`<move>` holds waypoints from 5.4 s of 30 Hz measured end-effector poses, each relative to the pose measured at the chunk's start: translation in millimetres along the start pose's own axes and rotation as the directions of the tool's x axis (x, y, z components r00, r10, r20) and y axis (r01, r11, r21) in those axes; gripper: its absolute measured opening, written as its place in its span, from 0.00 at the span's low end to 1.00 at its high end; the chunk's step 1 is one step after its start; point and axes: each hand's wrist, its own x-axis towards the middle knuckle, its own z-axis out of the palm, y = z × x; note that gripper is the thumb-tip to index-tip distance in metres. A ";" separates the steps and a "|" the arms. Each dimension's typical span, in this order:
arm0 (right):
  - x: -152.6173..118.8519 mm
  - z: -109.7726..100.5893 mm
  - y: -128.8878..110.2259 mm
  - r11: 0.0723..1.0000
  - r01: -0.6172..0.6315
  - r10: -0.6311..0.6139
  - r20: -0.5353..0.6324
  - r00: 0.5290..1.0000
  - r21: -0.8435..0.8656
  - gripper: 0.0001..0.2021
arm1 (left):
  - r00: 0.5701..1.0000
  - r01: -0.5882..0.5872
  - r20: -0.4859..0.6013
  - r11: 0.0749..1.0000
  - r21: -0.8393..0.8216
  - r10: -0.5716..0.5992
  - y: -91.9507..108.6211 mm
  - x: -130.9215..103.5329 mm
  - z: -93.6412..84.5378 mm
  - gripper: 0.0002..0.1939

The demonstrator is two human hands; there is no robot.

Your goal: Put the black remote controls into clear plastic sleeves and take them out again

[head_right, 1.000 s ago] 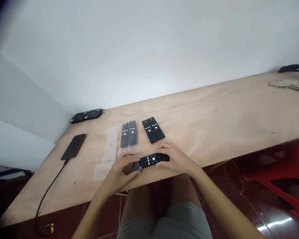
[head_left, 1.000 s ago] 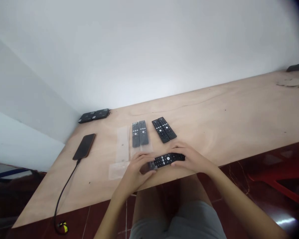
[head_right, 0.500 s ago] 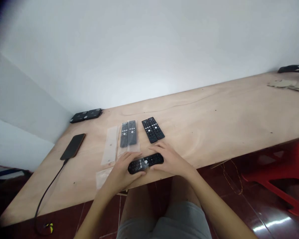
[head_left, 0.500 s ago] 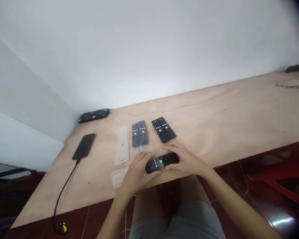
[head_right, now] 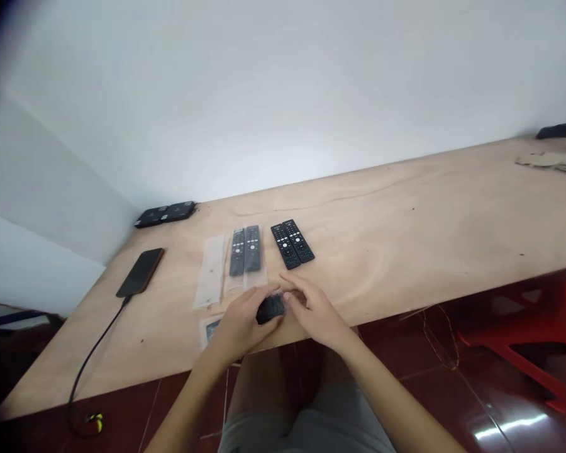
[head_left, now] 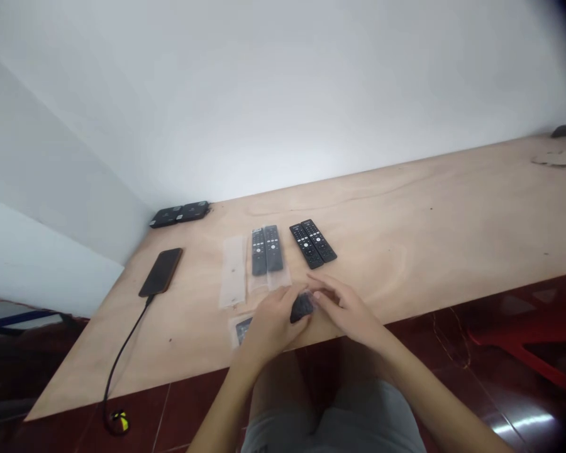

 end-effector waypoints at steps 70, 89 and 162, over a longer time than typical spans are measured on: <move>-26.6 -42.4 -23.1 0.804 0.296 -0.144 0.314 0.938 -0.515 0.16 | 0.978 0.131 -0.173 0.990 0.057 -0.120 4.8 -85.2 -8.2 0.20; -60.6 -20.5 -7.2 0.673 0.371 -0.251 0.275 0.928 -0.640 0.17 | 0.986 0.069 -0.160 0.983 0.171 -0.041 8.8 -10.5 25.5 0.25; -10.6 -27.1 16.7 0.545 0.391 -0.418 0.164 0.894 -0.741 0.12 | 0.989 0.065 -0.145 0.975 0.212 -0.034 -1.4 -30.1 9.6 0.20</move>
